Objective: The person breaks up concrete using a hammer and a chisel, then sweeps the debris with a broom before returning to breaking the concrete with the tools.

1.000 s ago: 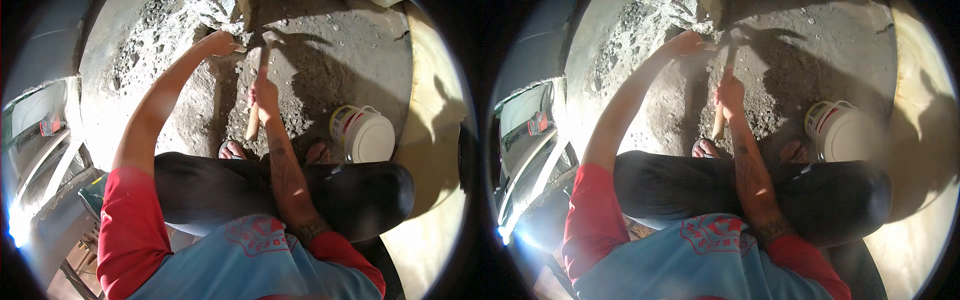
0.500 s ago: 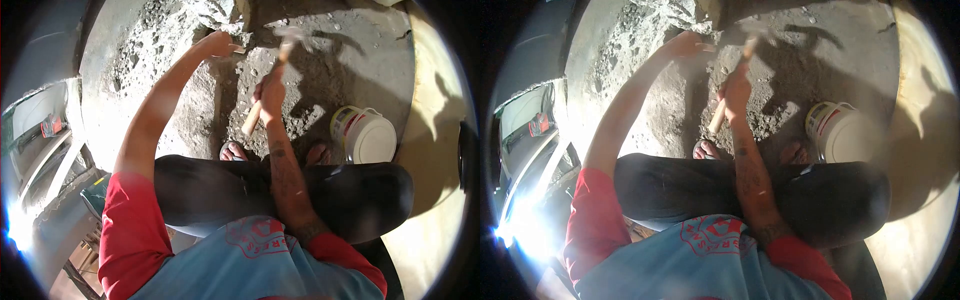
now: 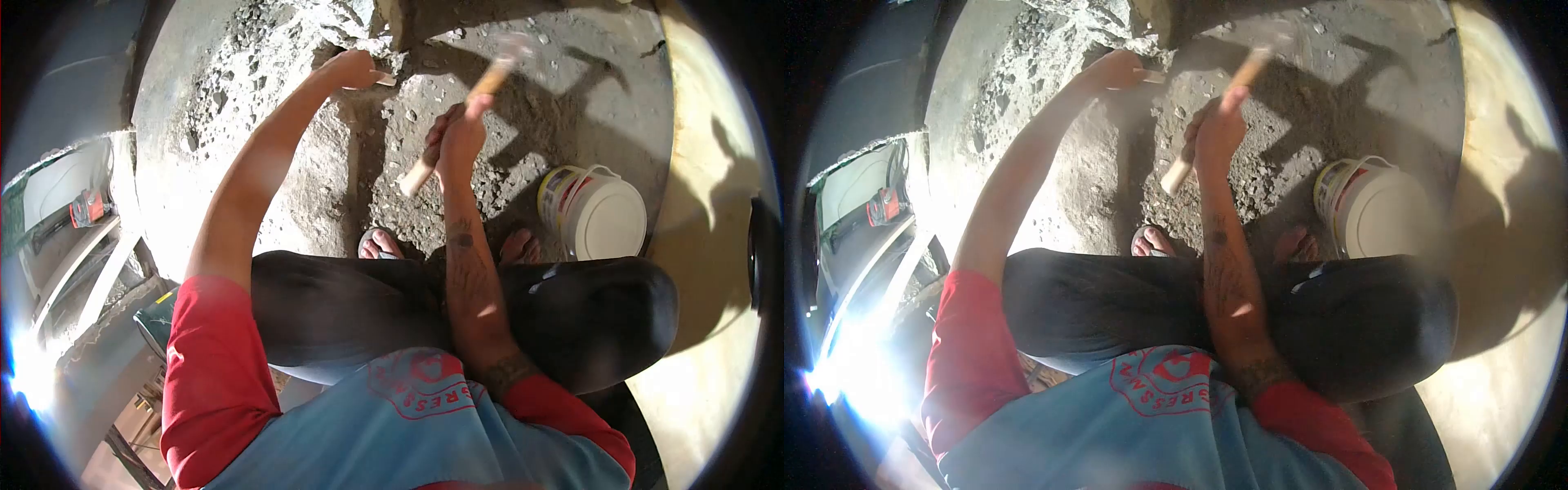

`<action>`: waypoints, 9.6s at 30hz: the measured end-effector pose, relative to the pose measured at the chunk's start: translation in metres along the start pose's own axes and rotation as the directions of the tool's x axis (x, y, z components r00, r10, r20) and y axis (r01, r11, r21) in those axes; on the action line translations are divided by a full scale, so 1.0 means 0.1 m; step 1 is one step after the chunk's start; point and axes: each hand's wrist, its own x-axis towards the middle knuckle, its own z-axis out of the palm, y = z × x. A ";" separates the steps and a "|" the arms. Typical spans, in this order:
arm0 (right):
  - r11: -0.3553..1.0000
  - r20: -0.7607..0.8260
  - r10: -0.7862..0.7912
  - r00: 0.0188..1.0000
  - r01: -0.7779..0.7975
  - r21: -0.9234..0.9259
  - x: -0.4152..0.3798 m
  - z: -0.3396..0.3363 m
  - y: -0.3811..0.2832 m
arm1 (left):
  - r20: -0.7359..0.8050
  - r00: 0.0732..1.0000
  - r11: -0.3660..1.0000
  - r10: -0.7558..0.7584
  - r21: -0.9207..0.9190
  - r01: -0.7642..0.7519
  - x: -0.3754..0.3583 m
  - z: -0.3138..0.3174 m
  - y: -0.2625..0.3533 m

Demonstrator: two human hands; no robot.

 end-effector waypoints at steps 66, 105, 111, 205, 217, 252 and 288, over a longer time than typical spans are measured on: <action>0.757 0.183 -0.065 0.981 0.168 -0.631 0.47 0.07 0.65 | 0.014 1.000 0.994 0.012 0.104 -0.013 0.10 0.10 0.12; 0.982 0.068 -0.137 0.988 0.144 -0.121 0.02 0.10 0.02 | -0.174 0.983 0.997 -0.065 0.039 0.073 -0.14 0.17 -0.17; 0.985 0.014 -0.089 0.996 0.090 -0.149 0.00 0.08 0.03 | -0.133 0.965 0.970 -0.228 0.051 0.236 -0.26 -0.11 -0.07; 0.923 0.025 -0.349 0.937 0.348 -0.166 -0.15 0.21 -0.12 | -0.011 0.988 0.987 -0.154 0.050 0.154 -0.50 -0.02 0.34; 0.925 0.028 0.003 1.000 0.008 -0.380 -0.10 -0.14 0.26 | 0.080 0.975 0.949 -0.205 0.259 0.179 -0.38 -0.13 0.40; 0.924 0.094 0.184 0.978 -0.139 -0.357 0.10 0.06 0.43 | 0.208 0.978 0.944 -0.013 0.325 -0.057 0.34 -0.10 0.38; 0.947 0.213 0.304 0.928 -0.271 -0.172 0.01 -0.21 0.12 | -0.129 0.876 0.876 -0.464 0.078 0.475 -0.52 -0.53 0.10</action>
